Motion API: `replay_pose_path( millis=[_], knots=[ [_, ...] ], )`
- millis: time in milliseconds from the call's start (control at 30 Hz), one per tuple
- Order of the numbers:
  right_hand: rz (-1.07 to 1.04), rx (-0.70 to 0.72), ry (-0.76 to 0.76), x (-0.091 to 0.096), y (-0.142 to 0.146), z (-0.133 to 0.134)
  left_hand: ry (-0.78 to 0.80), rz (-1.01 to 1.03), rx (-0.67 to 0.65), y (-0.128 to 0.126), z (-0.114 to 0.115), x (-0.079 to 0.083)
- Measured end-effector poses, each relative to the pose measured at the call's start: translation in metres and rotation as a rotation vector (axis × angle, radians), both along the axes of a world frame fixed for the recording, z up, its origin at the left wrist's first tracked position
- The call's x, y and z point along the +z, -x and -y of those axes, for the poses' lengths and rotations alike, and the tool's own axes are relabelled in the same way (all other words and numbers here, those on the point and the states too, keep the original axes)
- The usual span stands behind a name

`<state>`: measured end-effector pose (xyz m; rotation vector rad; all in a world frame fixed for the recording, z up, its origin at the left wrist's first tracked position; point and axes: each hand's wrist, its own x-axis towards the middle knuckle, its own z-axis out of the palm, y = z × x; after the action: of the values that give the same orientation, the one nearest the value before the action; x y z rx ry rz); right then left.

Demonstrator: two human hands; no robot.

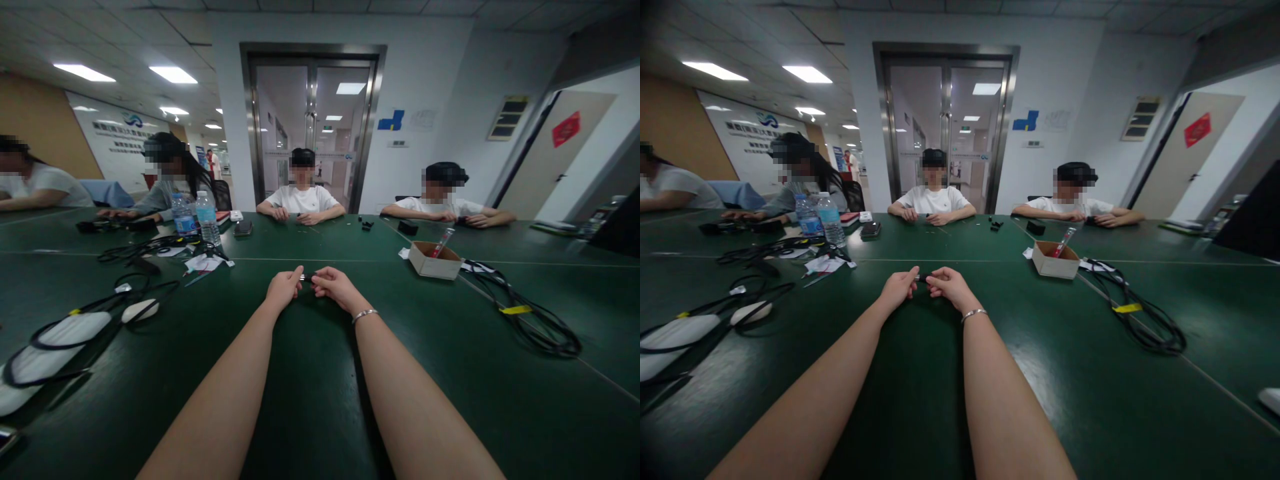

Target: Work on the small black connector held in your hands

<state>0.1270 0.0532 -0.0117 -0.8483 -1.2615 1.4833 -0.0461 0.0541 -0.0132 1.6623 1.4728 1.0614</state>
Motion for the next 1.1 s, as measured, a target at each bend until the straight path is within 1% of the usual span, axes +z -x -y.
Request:
replay_pose_path(
  millis=[233, 467, 600, 733, 933, 1100],
  knots=[
    [-0.026, 0.031, -0.035, 0.000, -0.002, 0.002, 0.012, 0.011, -0.031, 0.002, -0.004, -0.003],
    [-0.032, 0.021, -0.038, 0.000, -0.003, 0.003, 0.048, 0.035, -0.043, 0.002, -0.005, -0.002],
    [-0.038, 0.016, -0.030, -0.002, -0.002, 0.001, 0.023, 0.013, -0.038, 0.001, -0.005, -0.004],
    [-0.057, -0.004, -0.021, -0.003, -0.001, 0.000, -0.015, 0.059, -0.061, -0.002, -0.005, -0.008],
    [-0.053, -0.034, 0.025, 0.001, 0.000, 0.002, -0.048, -0.004, -0.081, -0.002, -0.004, -0.010],
    [-0.061, -0.075, 0.070, 0.003, 0.000, 0.003, -0.093, 0.045, -0.117, -0.002, -0.005, -0.013]
  ],
)
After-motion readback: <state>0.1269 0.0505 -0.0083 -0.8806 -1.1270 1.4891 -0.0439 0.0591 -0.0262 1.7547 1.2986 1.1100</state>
